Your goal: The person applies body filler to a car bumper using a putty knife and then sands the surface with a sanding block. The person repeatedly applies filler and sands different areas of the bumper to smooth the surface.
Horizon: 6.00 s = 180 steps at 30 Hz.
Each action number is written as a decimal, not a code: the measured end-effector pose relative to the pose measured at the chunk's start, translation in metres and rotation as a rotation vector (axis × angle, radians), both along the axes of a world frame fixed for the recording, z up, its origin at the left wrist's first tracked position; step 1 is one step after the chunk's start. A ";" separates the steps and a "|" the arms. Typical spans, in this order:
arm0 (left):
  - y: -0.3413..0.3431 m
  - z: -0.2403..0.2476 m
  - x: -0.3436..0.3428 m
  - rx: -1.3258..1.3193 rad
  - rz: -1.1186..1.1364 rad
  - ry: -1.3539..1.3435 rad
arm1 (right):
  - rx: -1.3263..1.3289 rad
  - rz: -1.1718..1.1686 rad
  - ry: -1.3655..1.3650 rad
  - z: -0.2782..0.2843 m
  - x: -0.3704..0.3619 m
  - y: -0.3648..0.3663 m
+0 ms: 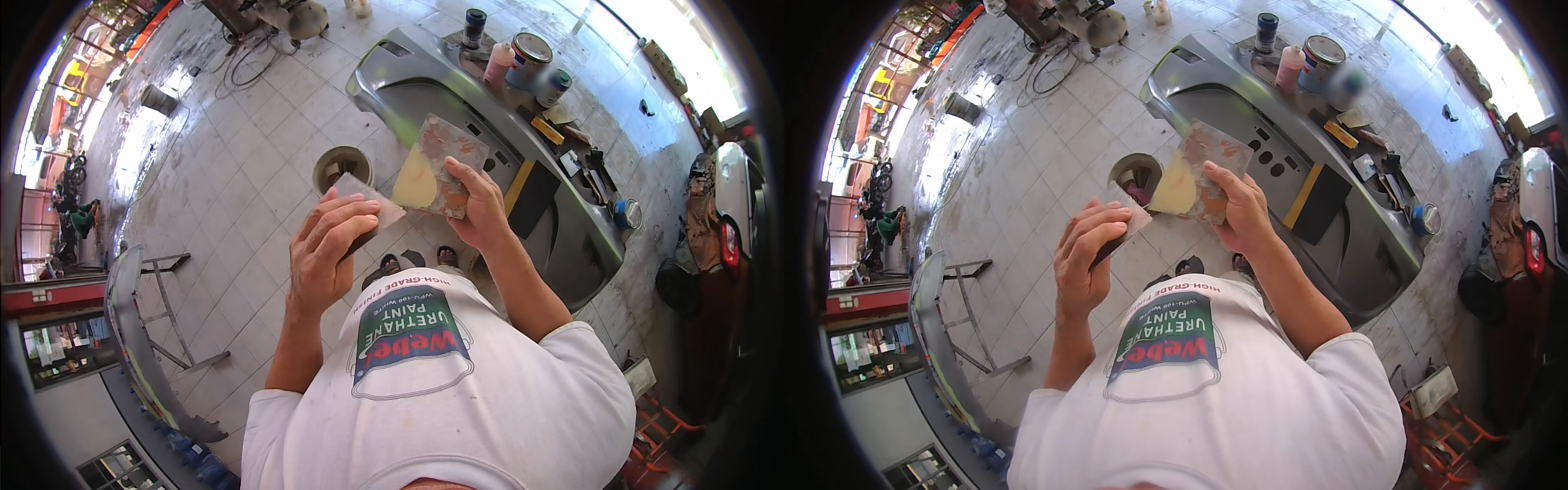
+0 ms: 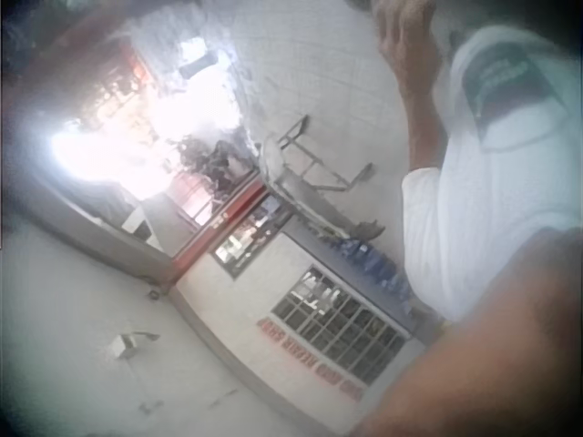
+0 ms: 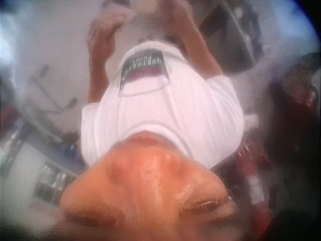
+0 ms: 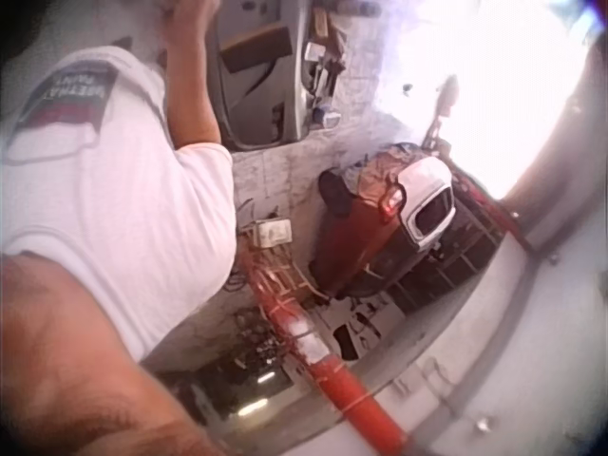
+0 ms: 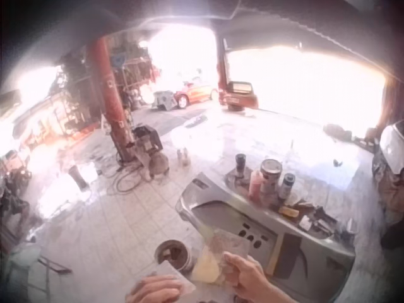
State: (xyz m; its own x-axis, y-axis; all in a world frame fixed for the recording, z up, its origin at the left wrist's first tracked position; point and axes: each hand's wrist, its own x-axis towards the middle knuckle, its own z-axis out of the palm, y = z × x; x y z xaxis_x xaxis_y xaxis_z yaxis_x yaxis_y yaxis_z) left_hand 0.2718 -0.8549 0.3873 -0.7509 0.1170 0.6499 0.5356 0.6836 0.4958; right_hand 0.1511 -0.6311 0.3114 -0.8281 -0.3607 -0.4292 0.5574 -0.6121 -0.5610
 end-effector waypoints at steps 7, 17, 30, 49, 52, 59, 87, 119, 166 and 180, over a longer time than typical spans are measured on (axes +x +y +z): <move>0.021 -0.055 -0.019 -0.083 0.129 0.015 | -0.380 0.229 0.003 -0.004 0.015 0.021; 0.061 -0.048 -0.015 -0.283 0.089 -0.091 | 0.344 0.106 -0.038 0.038 -0.006 0.028; 0.047 -0.059 0.006 0.004 0.203 -0.133 | 0.527 0.277 0.268 0.008 -0.010 -0.004; -0.011 -0.098 0.057 0.035 0.479 -0.283 | -0.141 0.409 0.234 0.012 -0.033 -0.016; -0.012 -0.101 0.063 0.129 0.480 -0.308 | -0.084 0.338 0.235 0.007 -0.050 -0.017; -0.037 -0.075 0.043 0.119 0.495 -0.159 | 0.140 0.312 0.298 0.009 -0.037 -0.008; -0.052 -0.064 -0.036 -0.035 0.401 0.021 | 0.165 0.251 0.102 0.021 -0.010 -0.036; -0.063 -0.066 -0.028 -0.059 0.358 -0.002 | 0.137 0.241 0.073 0.034 0.012 -0.054; -0.036 -0.033 -0.049 0.116 0.054 -0.072 | 0.745 0.395 0.964 0.045 -0.006 -0.045; -0.017 -0.035 -0.025 0.371 -0.241 -0.148 | -0.200 0.266 -0.025 0.027 0.002 -0.042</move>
State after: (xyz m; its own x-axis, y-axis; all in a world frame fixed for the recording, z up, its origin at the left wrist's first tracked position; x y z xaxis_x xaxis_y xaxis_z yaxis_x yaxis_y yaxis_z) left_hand 0.2472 -0.8716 0.3520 -0.8187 0.0797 0.5687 0.5626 0.3099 0.7665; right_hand 0.1527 -0.6727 0.3383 -0.6838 -0.6419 -0.3469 0.7243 -0.5401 -0.4285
